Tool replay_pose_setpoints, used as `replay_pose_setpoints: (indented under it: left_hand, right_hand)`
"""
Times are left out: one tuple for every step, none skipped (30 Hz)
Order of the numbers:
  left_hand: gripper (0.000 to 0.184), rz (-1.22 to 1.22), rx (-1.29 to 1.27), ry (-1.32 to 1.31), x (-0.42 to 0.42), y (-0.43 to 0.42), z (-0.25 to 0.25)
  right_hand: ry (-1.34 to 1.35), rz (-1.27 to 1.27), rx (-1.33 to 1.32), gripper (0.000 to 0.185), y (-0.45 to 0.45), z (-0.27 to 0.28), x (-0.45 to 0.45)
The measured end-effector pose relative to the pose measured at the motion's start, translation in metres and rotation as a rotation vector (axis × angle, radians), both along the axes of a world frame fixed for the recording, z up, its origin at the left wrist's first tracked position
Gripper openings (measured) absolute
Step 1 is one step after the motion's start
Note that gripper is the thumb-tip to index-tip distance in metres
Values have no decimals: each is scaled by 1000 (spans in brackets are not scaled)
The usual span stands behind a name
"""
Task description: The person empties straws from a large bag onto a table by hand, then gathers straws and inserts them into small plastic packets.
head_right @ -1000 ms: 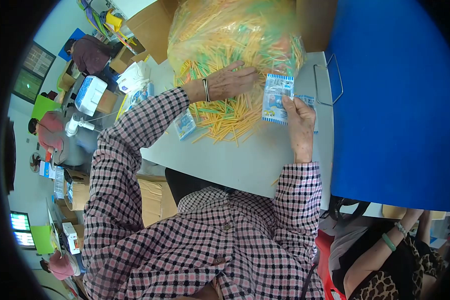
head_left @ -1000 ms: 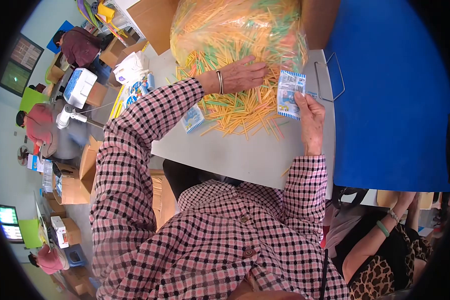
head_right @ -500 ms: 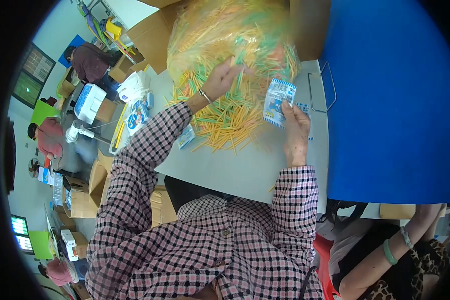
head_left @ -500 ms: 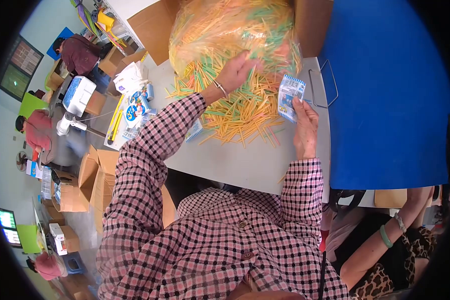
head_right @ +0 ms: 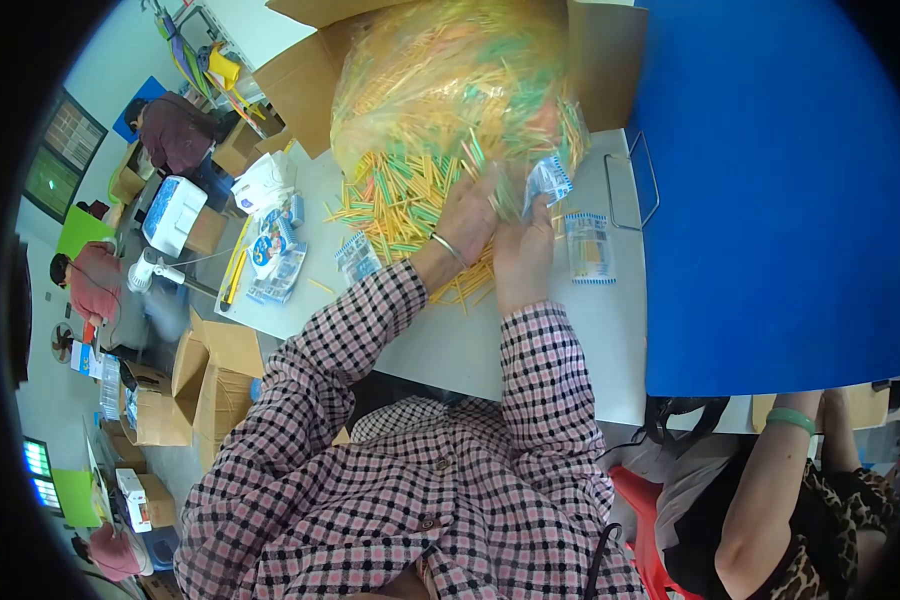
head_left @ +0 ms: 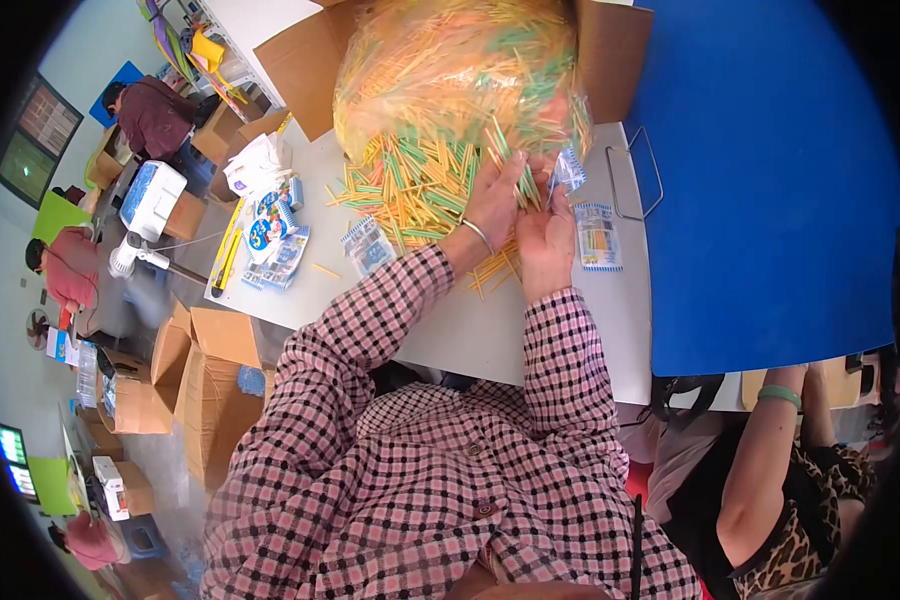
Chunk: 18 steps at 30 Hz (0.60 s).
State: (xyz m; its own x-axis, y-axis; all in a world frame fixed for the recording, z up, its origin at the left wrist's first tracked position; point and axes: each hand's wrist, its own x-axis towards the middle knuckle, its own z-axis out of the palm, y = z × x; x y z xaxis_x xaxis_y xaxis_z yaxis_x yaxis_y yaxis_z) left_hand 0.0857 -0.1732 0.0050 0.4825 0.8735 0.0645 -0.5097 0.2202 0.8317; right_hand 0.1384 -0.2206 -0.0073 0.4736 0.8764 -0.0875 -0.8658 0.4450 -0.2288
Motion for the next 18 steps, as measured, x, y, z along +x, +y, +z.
replay_pose_setpoints:
  left_hand:
    - [27, 4, -4, -19, 1, -2, -1]
    - [27, 8, -8, -38, 1, -4, -3]
    - [27, 8, -9, -38, 2, -4, -4]
    - [25, 24, 17, -37, 3, -4, -5]
    - [23, 41, 42, -37, 4, -4, -6]
    - [22, 59, 68, -37, 4, -5, -6]
    - [22, 60, 69, -37, 4, -6, -5]
    - [20, 75, 75, -8, 4, -8, -5]
    - [19, 90, 81, 21, 4, -9, -5]
    - [18, 105, 86, 49, 4, -10, -4]
    - [18, 105, 85, 51, 4, -12, -2]
    - [18, 108, 89, 20, 4, -14, -1]
    - [17, 111, 94, -10, 4, -15, 1]
    - [17, 113, 98, -41, 4, -16, 2]
    - [17, 111, 99, -41, 4, -15, 0]
    - [16, 83, 78, -36, 3, -13, -1]
    - [16, 56, 56, -30, 2, -11, -2]
    - [15, 31, 34, -23, 2, -8, -4]
  right_hand:
    - [0, 2, 0, 35, 1, 0, -1]
    - [11, 9, -12, 35, 2, -1, -1]
    - [21, 15, -24, 35, 3, -2, 0]
    - [31, 20, -35, 36, 4, -2, 0]
    - [31, 20, -35, 36, 6, -4, 0]
    - [32, 13, -37, 36, 8, -5, 0]
    - [33, 6, -39, 36, 10, -6, 0]
    - [35, -1, -40, 36, 11, -6, -1]
    - [37, -2, -40, 36, 11, -7, -1]
    - [25, 1, -31, 36, 11, -8, -1]
    - [14, 4, -23, 36, 10, -7, -2]
    - [3, 9, -15, 36, 9, -7, -2]
    - [3, 10, -15, 36, 9, -8, -3]
    - [8, 9, -19, 36, 10, -9, -2]
    - [12, 7, -23, 35, 11, -11, -2]
    - [16, 5, -25, 35, 12, -12, -1]
    - [16, 4, -25, 35, 15, -15, 0]
    - [11, -4, -21, 34, 18, -19, 1]
